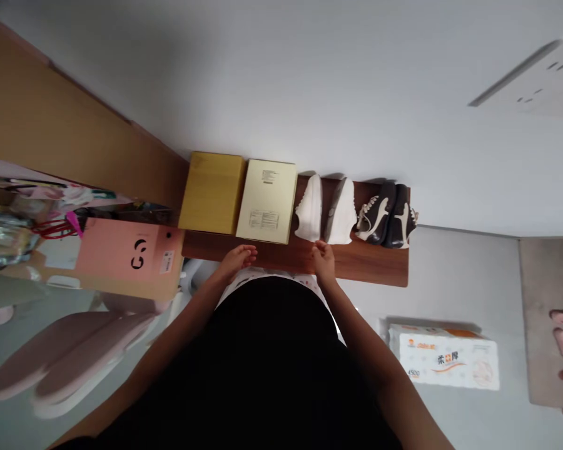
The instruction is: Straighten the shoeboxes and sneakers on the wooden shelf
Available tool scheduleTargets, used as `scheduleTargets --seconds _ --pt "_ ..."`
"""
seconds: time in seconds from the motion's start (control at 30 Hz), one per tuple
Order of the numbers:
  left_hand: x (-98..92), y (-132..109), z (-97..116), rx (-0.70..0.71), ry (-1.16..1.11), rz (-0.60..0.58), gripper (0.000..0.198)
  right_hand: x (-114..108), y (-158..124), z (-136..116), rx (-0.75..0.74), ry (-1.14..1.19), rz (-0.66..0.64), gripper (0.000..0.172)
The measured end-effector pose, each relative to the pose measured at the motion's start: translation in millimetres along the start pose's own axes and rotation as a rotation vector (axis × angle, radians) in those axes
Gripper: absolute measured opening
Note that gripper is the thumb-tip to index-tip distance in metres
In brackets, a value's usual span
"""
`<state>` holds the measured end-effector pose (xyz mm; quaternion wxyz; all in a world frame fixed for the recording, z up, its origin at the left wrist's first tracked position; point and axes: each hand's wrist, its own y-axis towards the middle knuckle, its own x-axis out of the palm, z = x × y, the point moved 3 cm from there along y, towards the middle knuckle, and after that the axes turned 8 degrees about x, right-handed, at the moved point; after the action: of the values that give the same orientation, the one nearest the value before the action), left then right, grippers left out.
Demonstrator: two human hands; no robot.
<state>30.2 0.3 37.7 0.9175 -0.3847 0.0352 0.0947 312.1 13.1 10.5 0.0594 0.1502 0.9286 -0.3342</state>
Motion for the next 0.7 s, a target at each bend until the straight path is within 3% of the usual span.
scheduleTargets --seconds 0.17,0.3,0.5,0.6,0.7 --pt "-54.3 9 3 0.089 0.01 -0.013 0.017 119 -26 -37 -0.009 -0.017 -0.241 0.044" --pt "-112.8 24 13 0.198 -0.007 0.068 0.018 189 -49 -49 0.063 -0.008 -0.337 0.048" --pt "-198.9 61 33 0.343 0.113 0.241 0.024 245 -68 -58 0.246 0.074 -0.329 0.047" --pt "-224.3 88 41 0.41 0.137 0.264 0.029 263 -67 -60 0.183 0.068 -0.309 0.051" --pt "-235.2 116 43 0.407 0.112 0.24 0.037 278 -58 -59 0.079 0.079 -0.298 0.056"
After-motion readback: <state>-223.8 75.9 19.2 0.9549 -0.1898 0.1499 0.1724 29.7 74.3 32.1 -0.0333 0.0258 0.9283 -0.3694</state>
